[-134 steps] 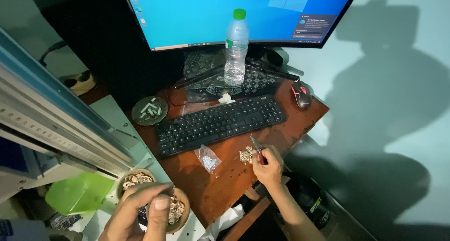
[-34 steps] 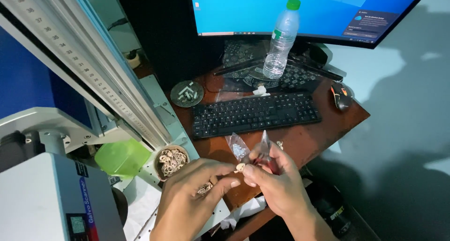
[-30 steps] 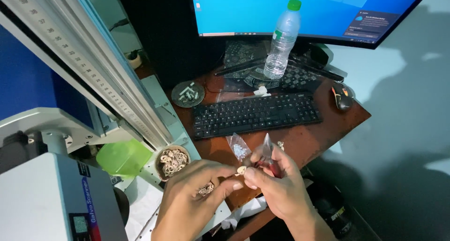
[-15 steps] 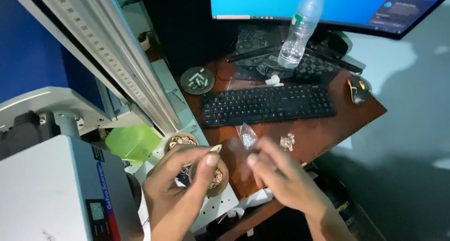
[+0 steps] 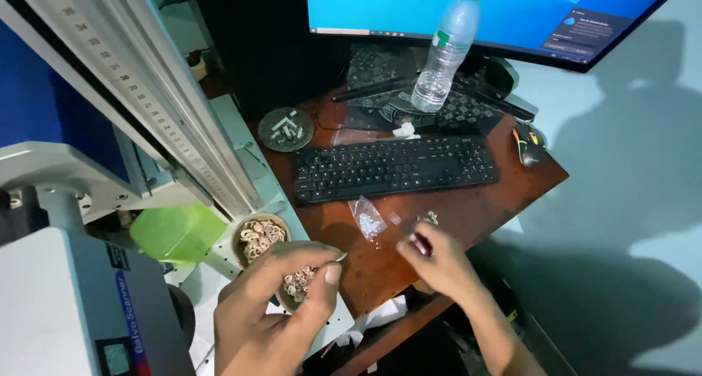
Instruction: The person uses pliers to clean and adjust small metal jewelry components at a workshop desk.
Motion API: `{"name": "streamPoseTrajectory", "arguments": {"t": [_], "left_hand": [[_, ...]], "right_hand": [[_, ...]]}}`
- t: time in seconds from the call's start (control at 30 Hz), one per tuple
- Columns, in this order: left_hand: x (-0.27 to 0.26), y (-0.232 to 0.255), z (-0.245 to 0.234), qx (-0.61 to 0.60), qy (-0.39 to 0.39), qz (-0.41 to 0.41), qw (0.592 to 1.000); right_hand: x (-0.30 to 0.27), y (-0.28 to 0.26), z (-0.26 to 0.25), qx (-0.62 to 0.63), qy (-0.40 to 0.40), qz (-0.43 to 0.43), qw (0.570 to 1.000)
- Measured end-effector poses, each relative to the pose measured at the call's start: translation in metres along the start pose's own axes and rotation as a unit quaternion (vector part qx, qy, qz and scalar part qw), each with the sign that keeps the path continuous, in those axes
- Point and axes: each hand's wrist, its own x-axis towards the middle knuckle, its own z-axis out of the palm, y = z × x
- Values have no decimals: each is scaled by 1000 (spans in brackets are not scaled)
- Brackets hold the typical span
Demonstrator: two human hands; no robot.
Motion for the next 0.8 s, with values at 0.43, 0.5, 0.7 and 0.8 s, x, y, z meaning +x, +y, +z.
{"name": "streamPoseTrajectory", "arguments": {"t": [0.43, 0.5, 0.7, 0.8], "left_hand": [[0, 10, 8, 38, 86, -175, 980], [0, 8, 8, 52, 85, -141, 985], [-3, 15, 8, 79, 97, -144, 982], [-4, 17, 9, 76, 100, -137, 983]], "right_hand": [[38, 39, 56, -251, 50, 2, 967], [42, 49, 62, -261, 65, -23, 963], [46, 71, 75, -305, 119, -148, 933], [49, 78, 76, -296, 167, -244, 908]]}}
